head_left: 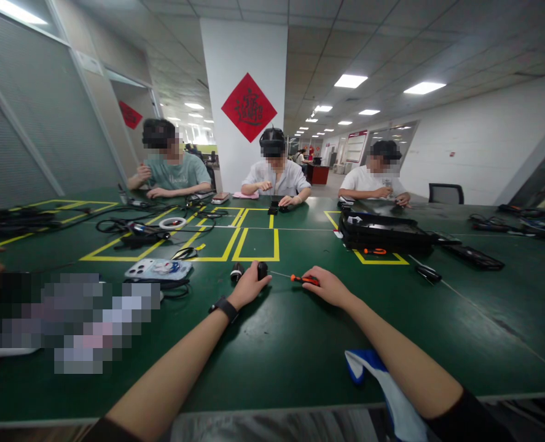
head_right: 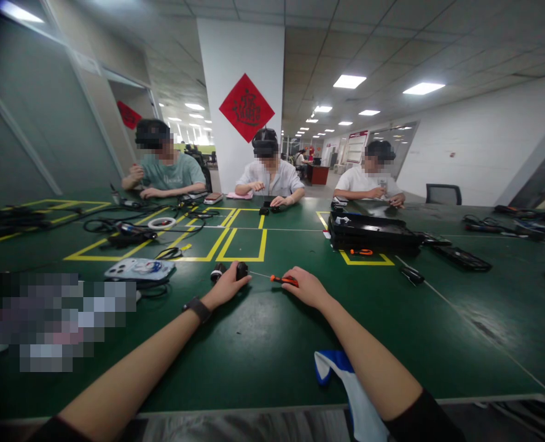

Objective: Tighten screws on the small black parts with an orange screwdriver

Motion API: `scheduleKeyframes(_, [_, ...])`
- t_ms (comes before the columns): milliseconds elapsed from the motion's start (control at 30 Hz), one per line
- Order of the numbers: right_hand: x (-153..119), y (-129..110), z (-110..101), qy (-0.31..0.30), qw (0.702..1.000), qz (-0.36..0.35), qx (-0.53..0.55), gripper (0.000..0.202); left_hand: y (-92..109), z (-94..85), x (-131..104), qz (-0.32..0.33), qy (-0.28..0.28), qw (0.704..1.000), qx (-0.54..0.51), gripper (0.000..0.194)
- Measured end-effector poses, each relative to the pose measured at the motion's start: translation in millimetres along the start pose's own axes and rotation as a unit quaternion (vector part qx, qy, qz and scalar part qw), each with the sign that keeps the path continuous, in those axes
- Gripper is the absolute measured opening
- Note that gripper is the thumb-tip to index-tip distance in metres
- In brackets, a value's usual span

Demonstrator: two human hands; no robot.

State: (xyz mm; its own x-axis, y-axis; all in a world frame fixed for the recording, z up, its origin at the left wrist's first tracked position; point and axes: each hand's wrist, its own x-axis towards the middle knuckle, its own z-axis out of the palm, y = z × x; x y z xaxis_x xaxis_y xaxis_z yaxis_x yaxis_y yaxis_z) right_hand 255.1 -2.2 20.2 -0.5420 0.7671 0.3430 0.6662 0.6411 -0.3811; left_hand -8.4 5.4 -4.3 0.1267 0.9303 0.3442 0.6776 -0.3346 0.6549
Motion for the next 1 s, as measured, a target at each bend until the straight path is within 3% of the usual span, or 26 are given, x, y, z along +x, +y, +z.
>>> scheduleKeyframes(200, [1.2, -5.3, 0.4, 0.034, 0.999, -0.024, 0.008, 0.018, 1.6, 1.6, -1.2, 0.032, 0.006, 0.999, 0.019, 0.034])
scheduleKeyframes(467, [0.4, -4.8, 2.0, 0.033, 0.998, -0.024, 0.049, 0.015, 0.3, 0.9, -0.2, -0.018, 0.02, 0.999, -0.018, 0.032])
scheduleKeyframes(1000, [1.6, -10.1, 2.2, 0.051, 0.997, -0.026, 0.056, 0.016, 1.9, -0.7, -0.6, -0.029, 0.022, 0.998, -0.042, 0.034])
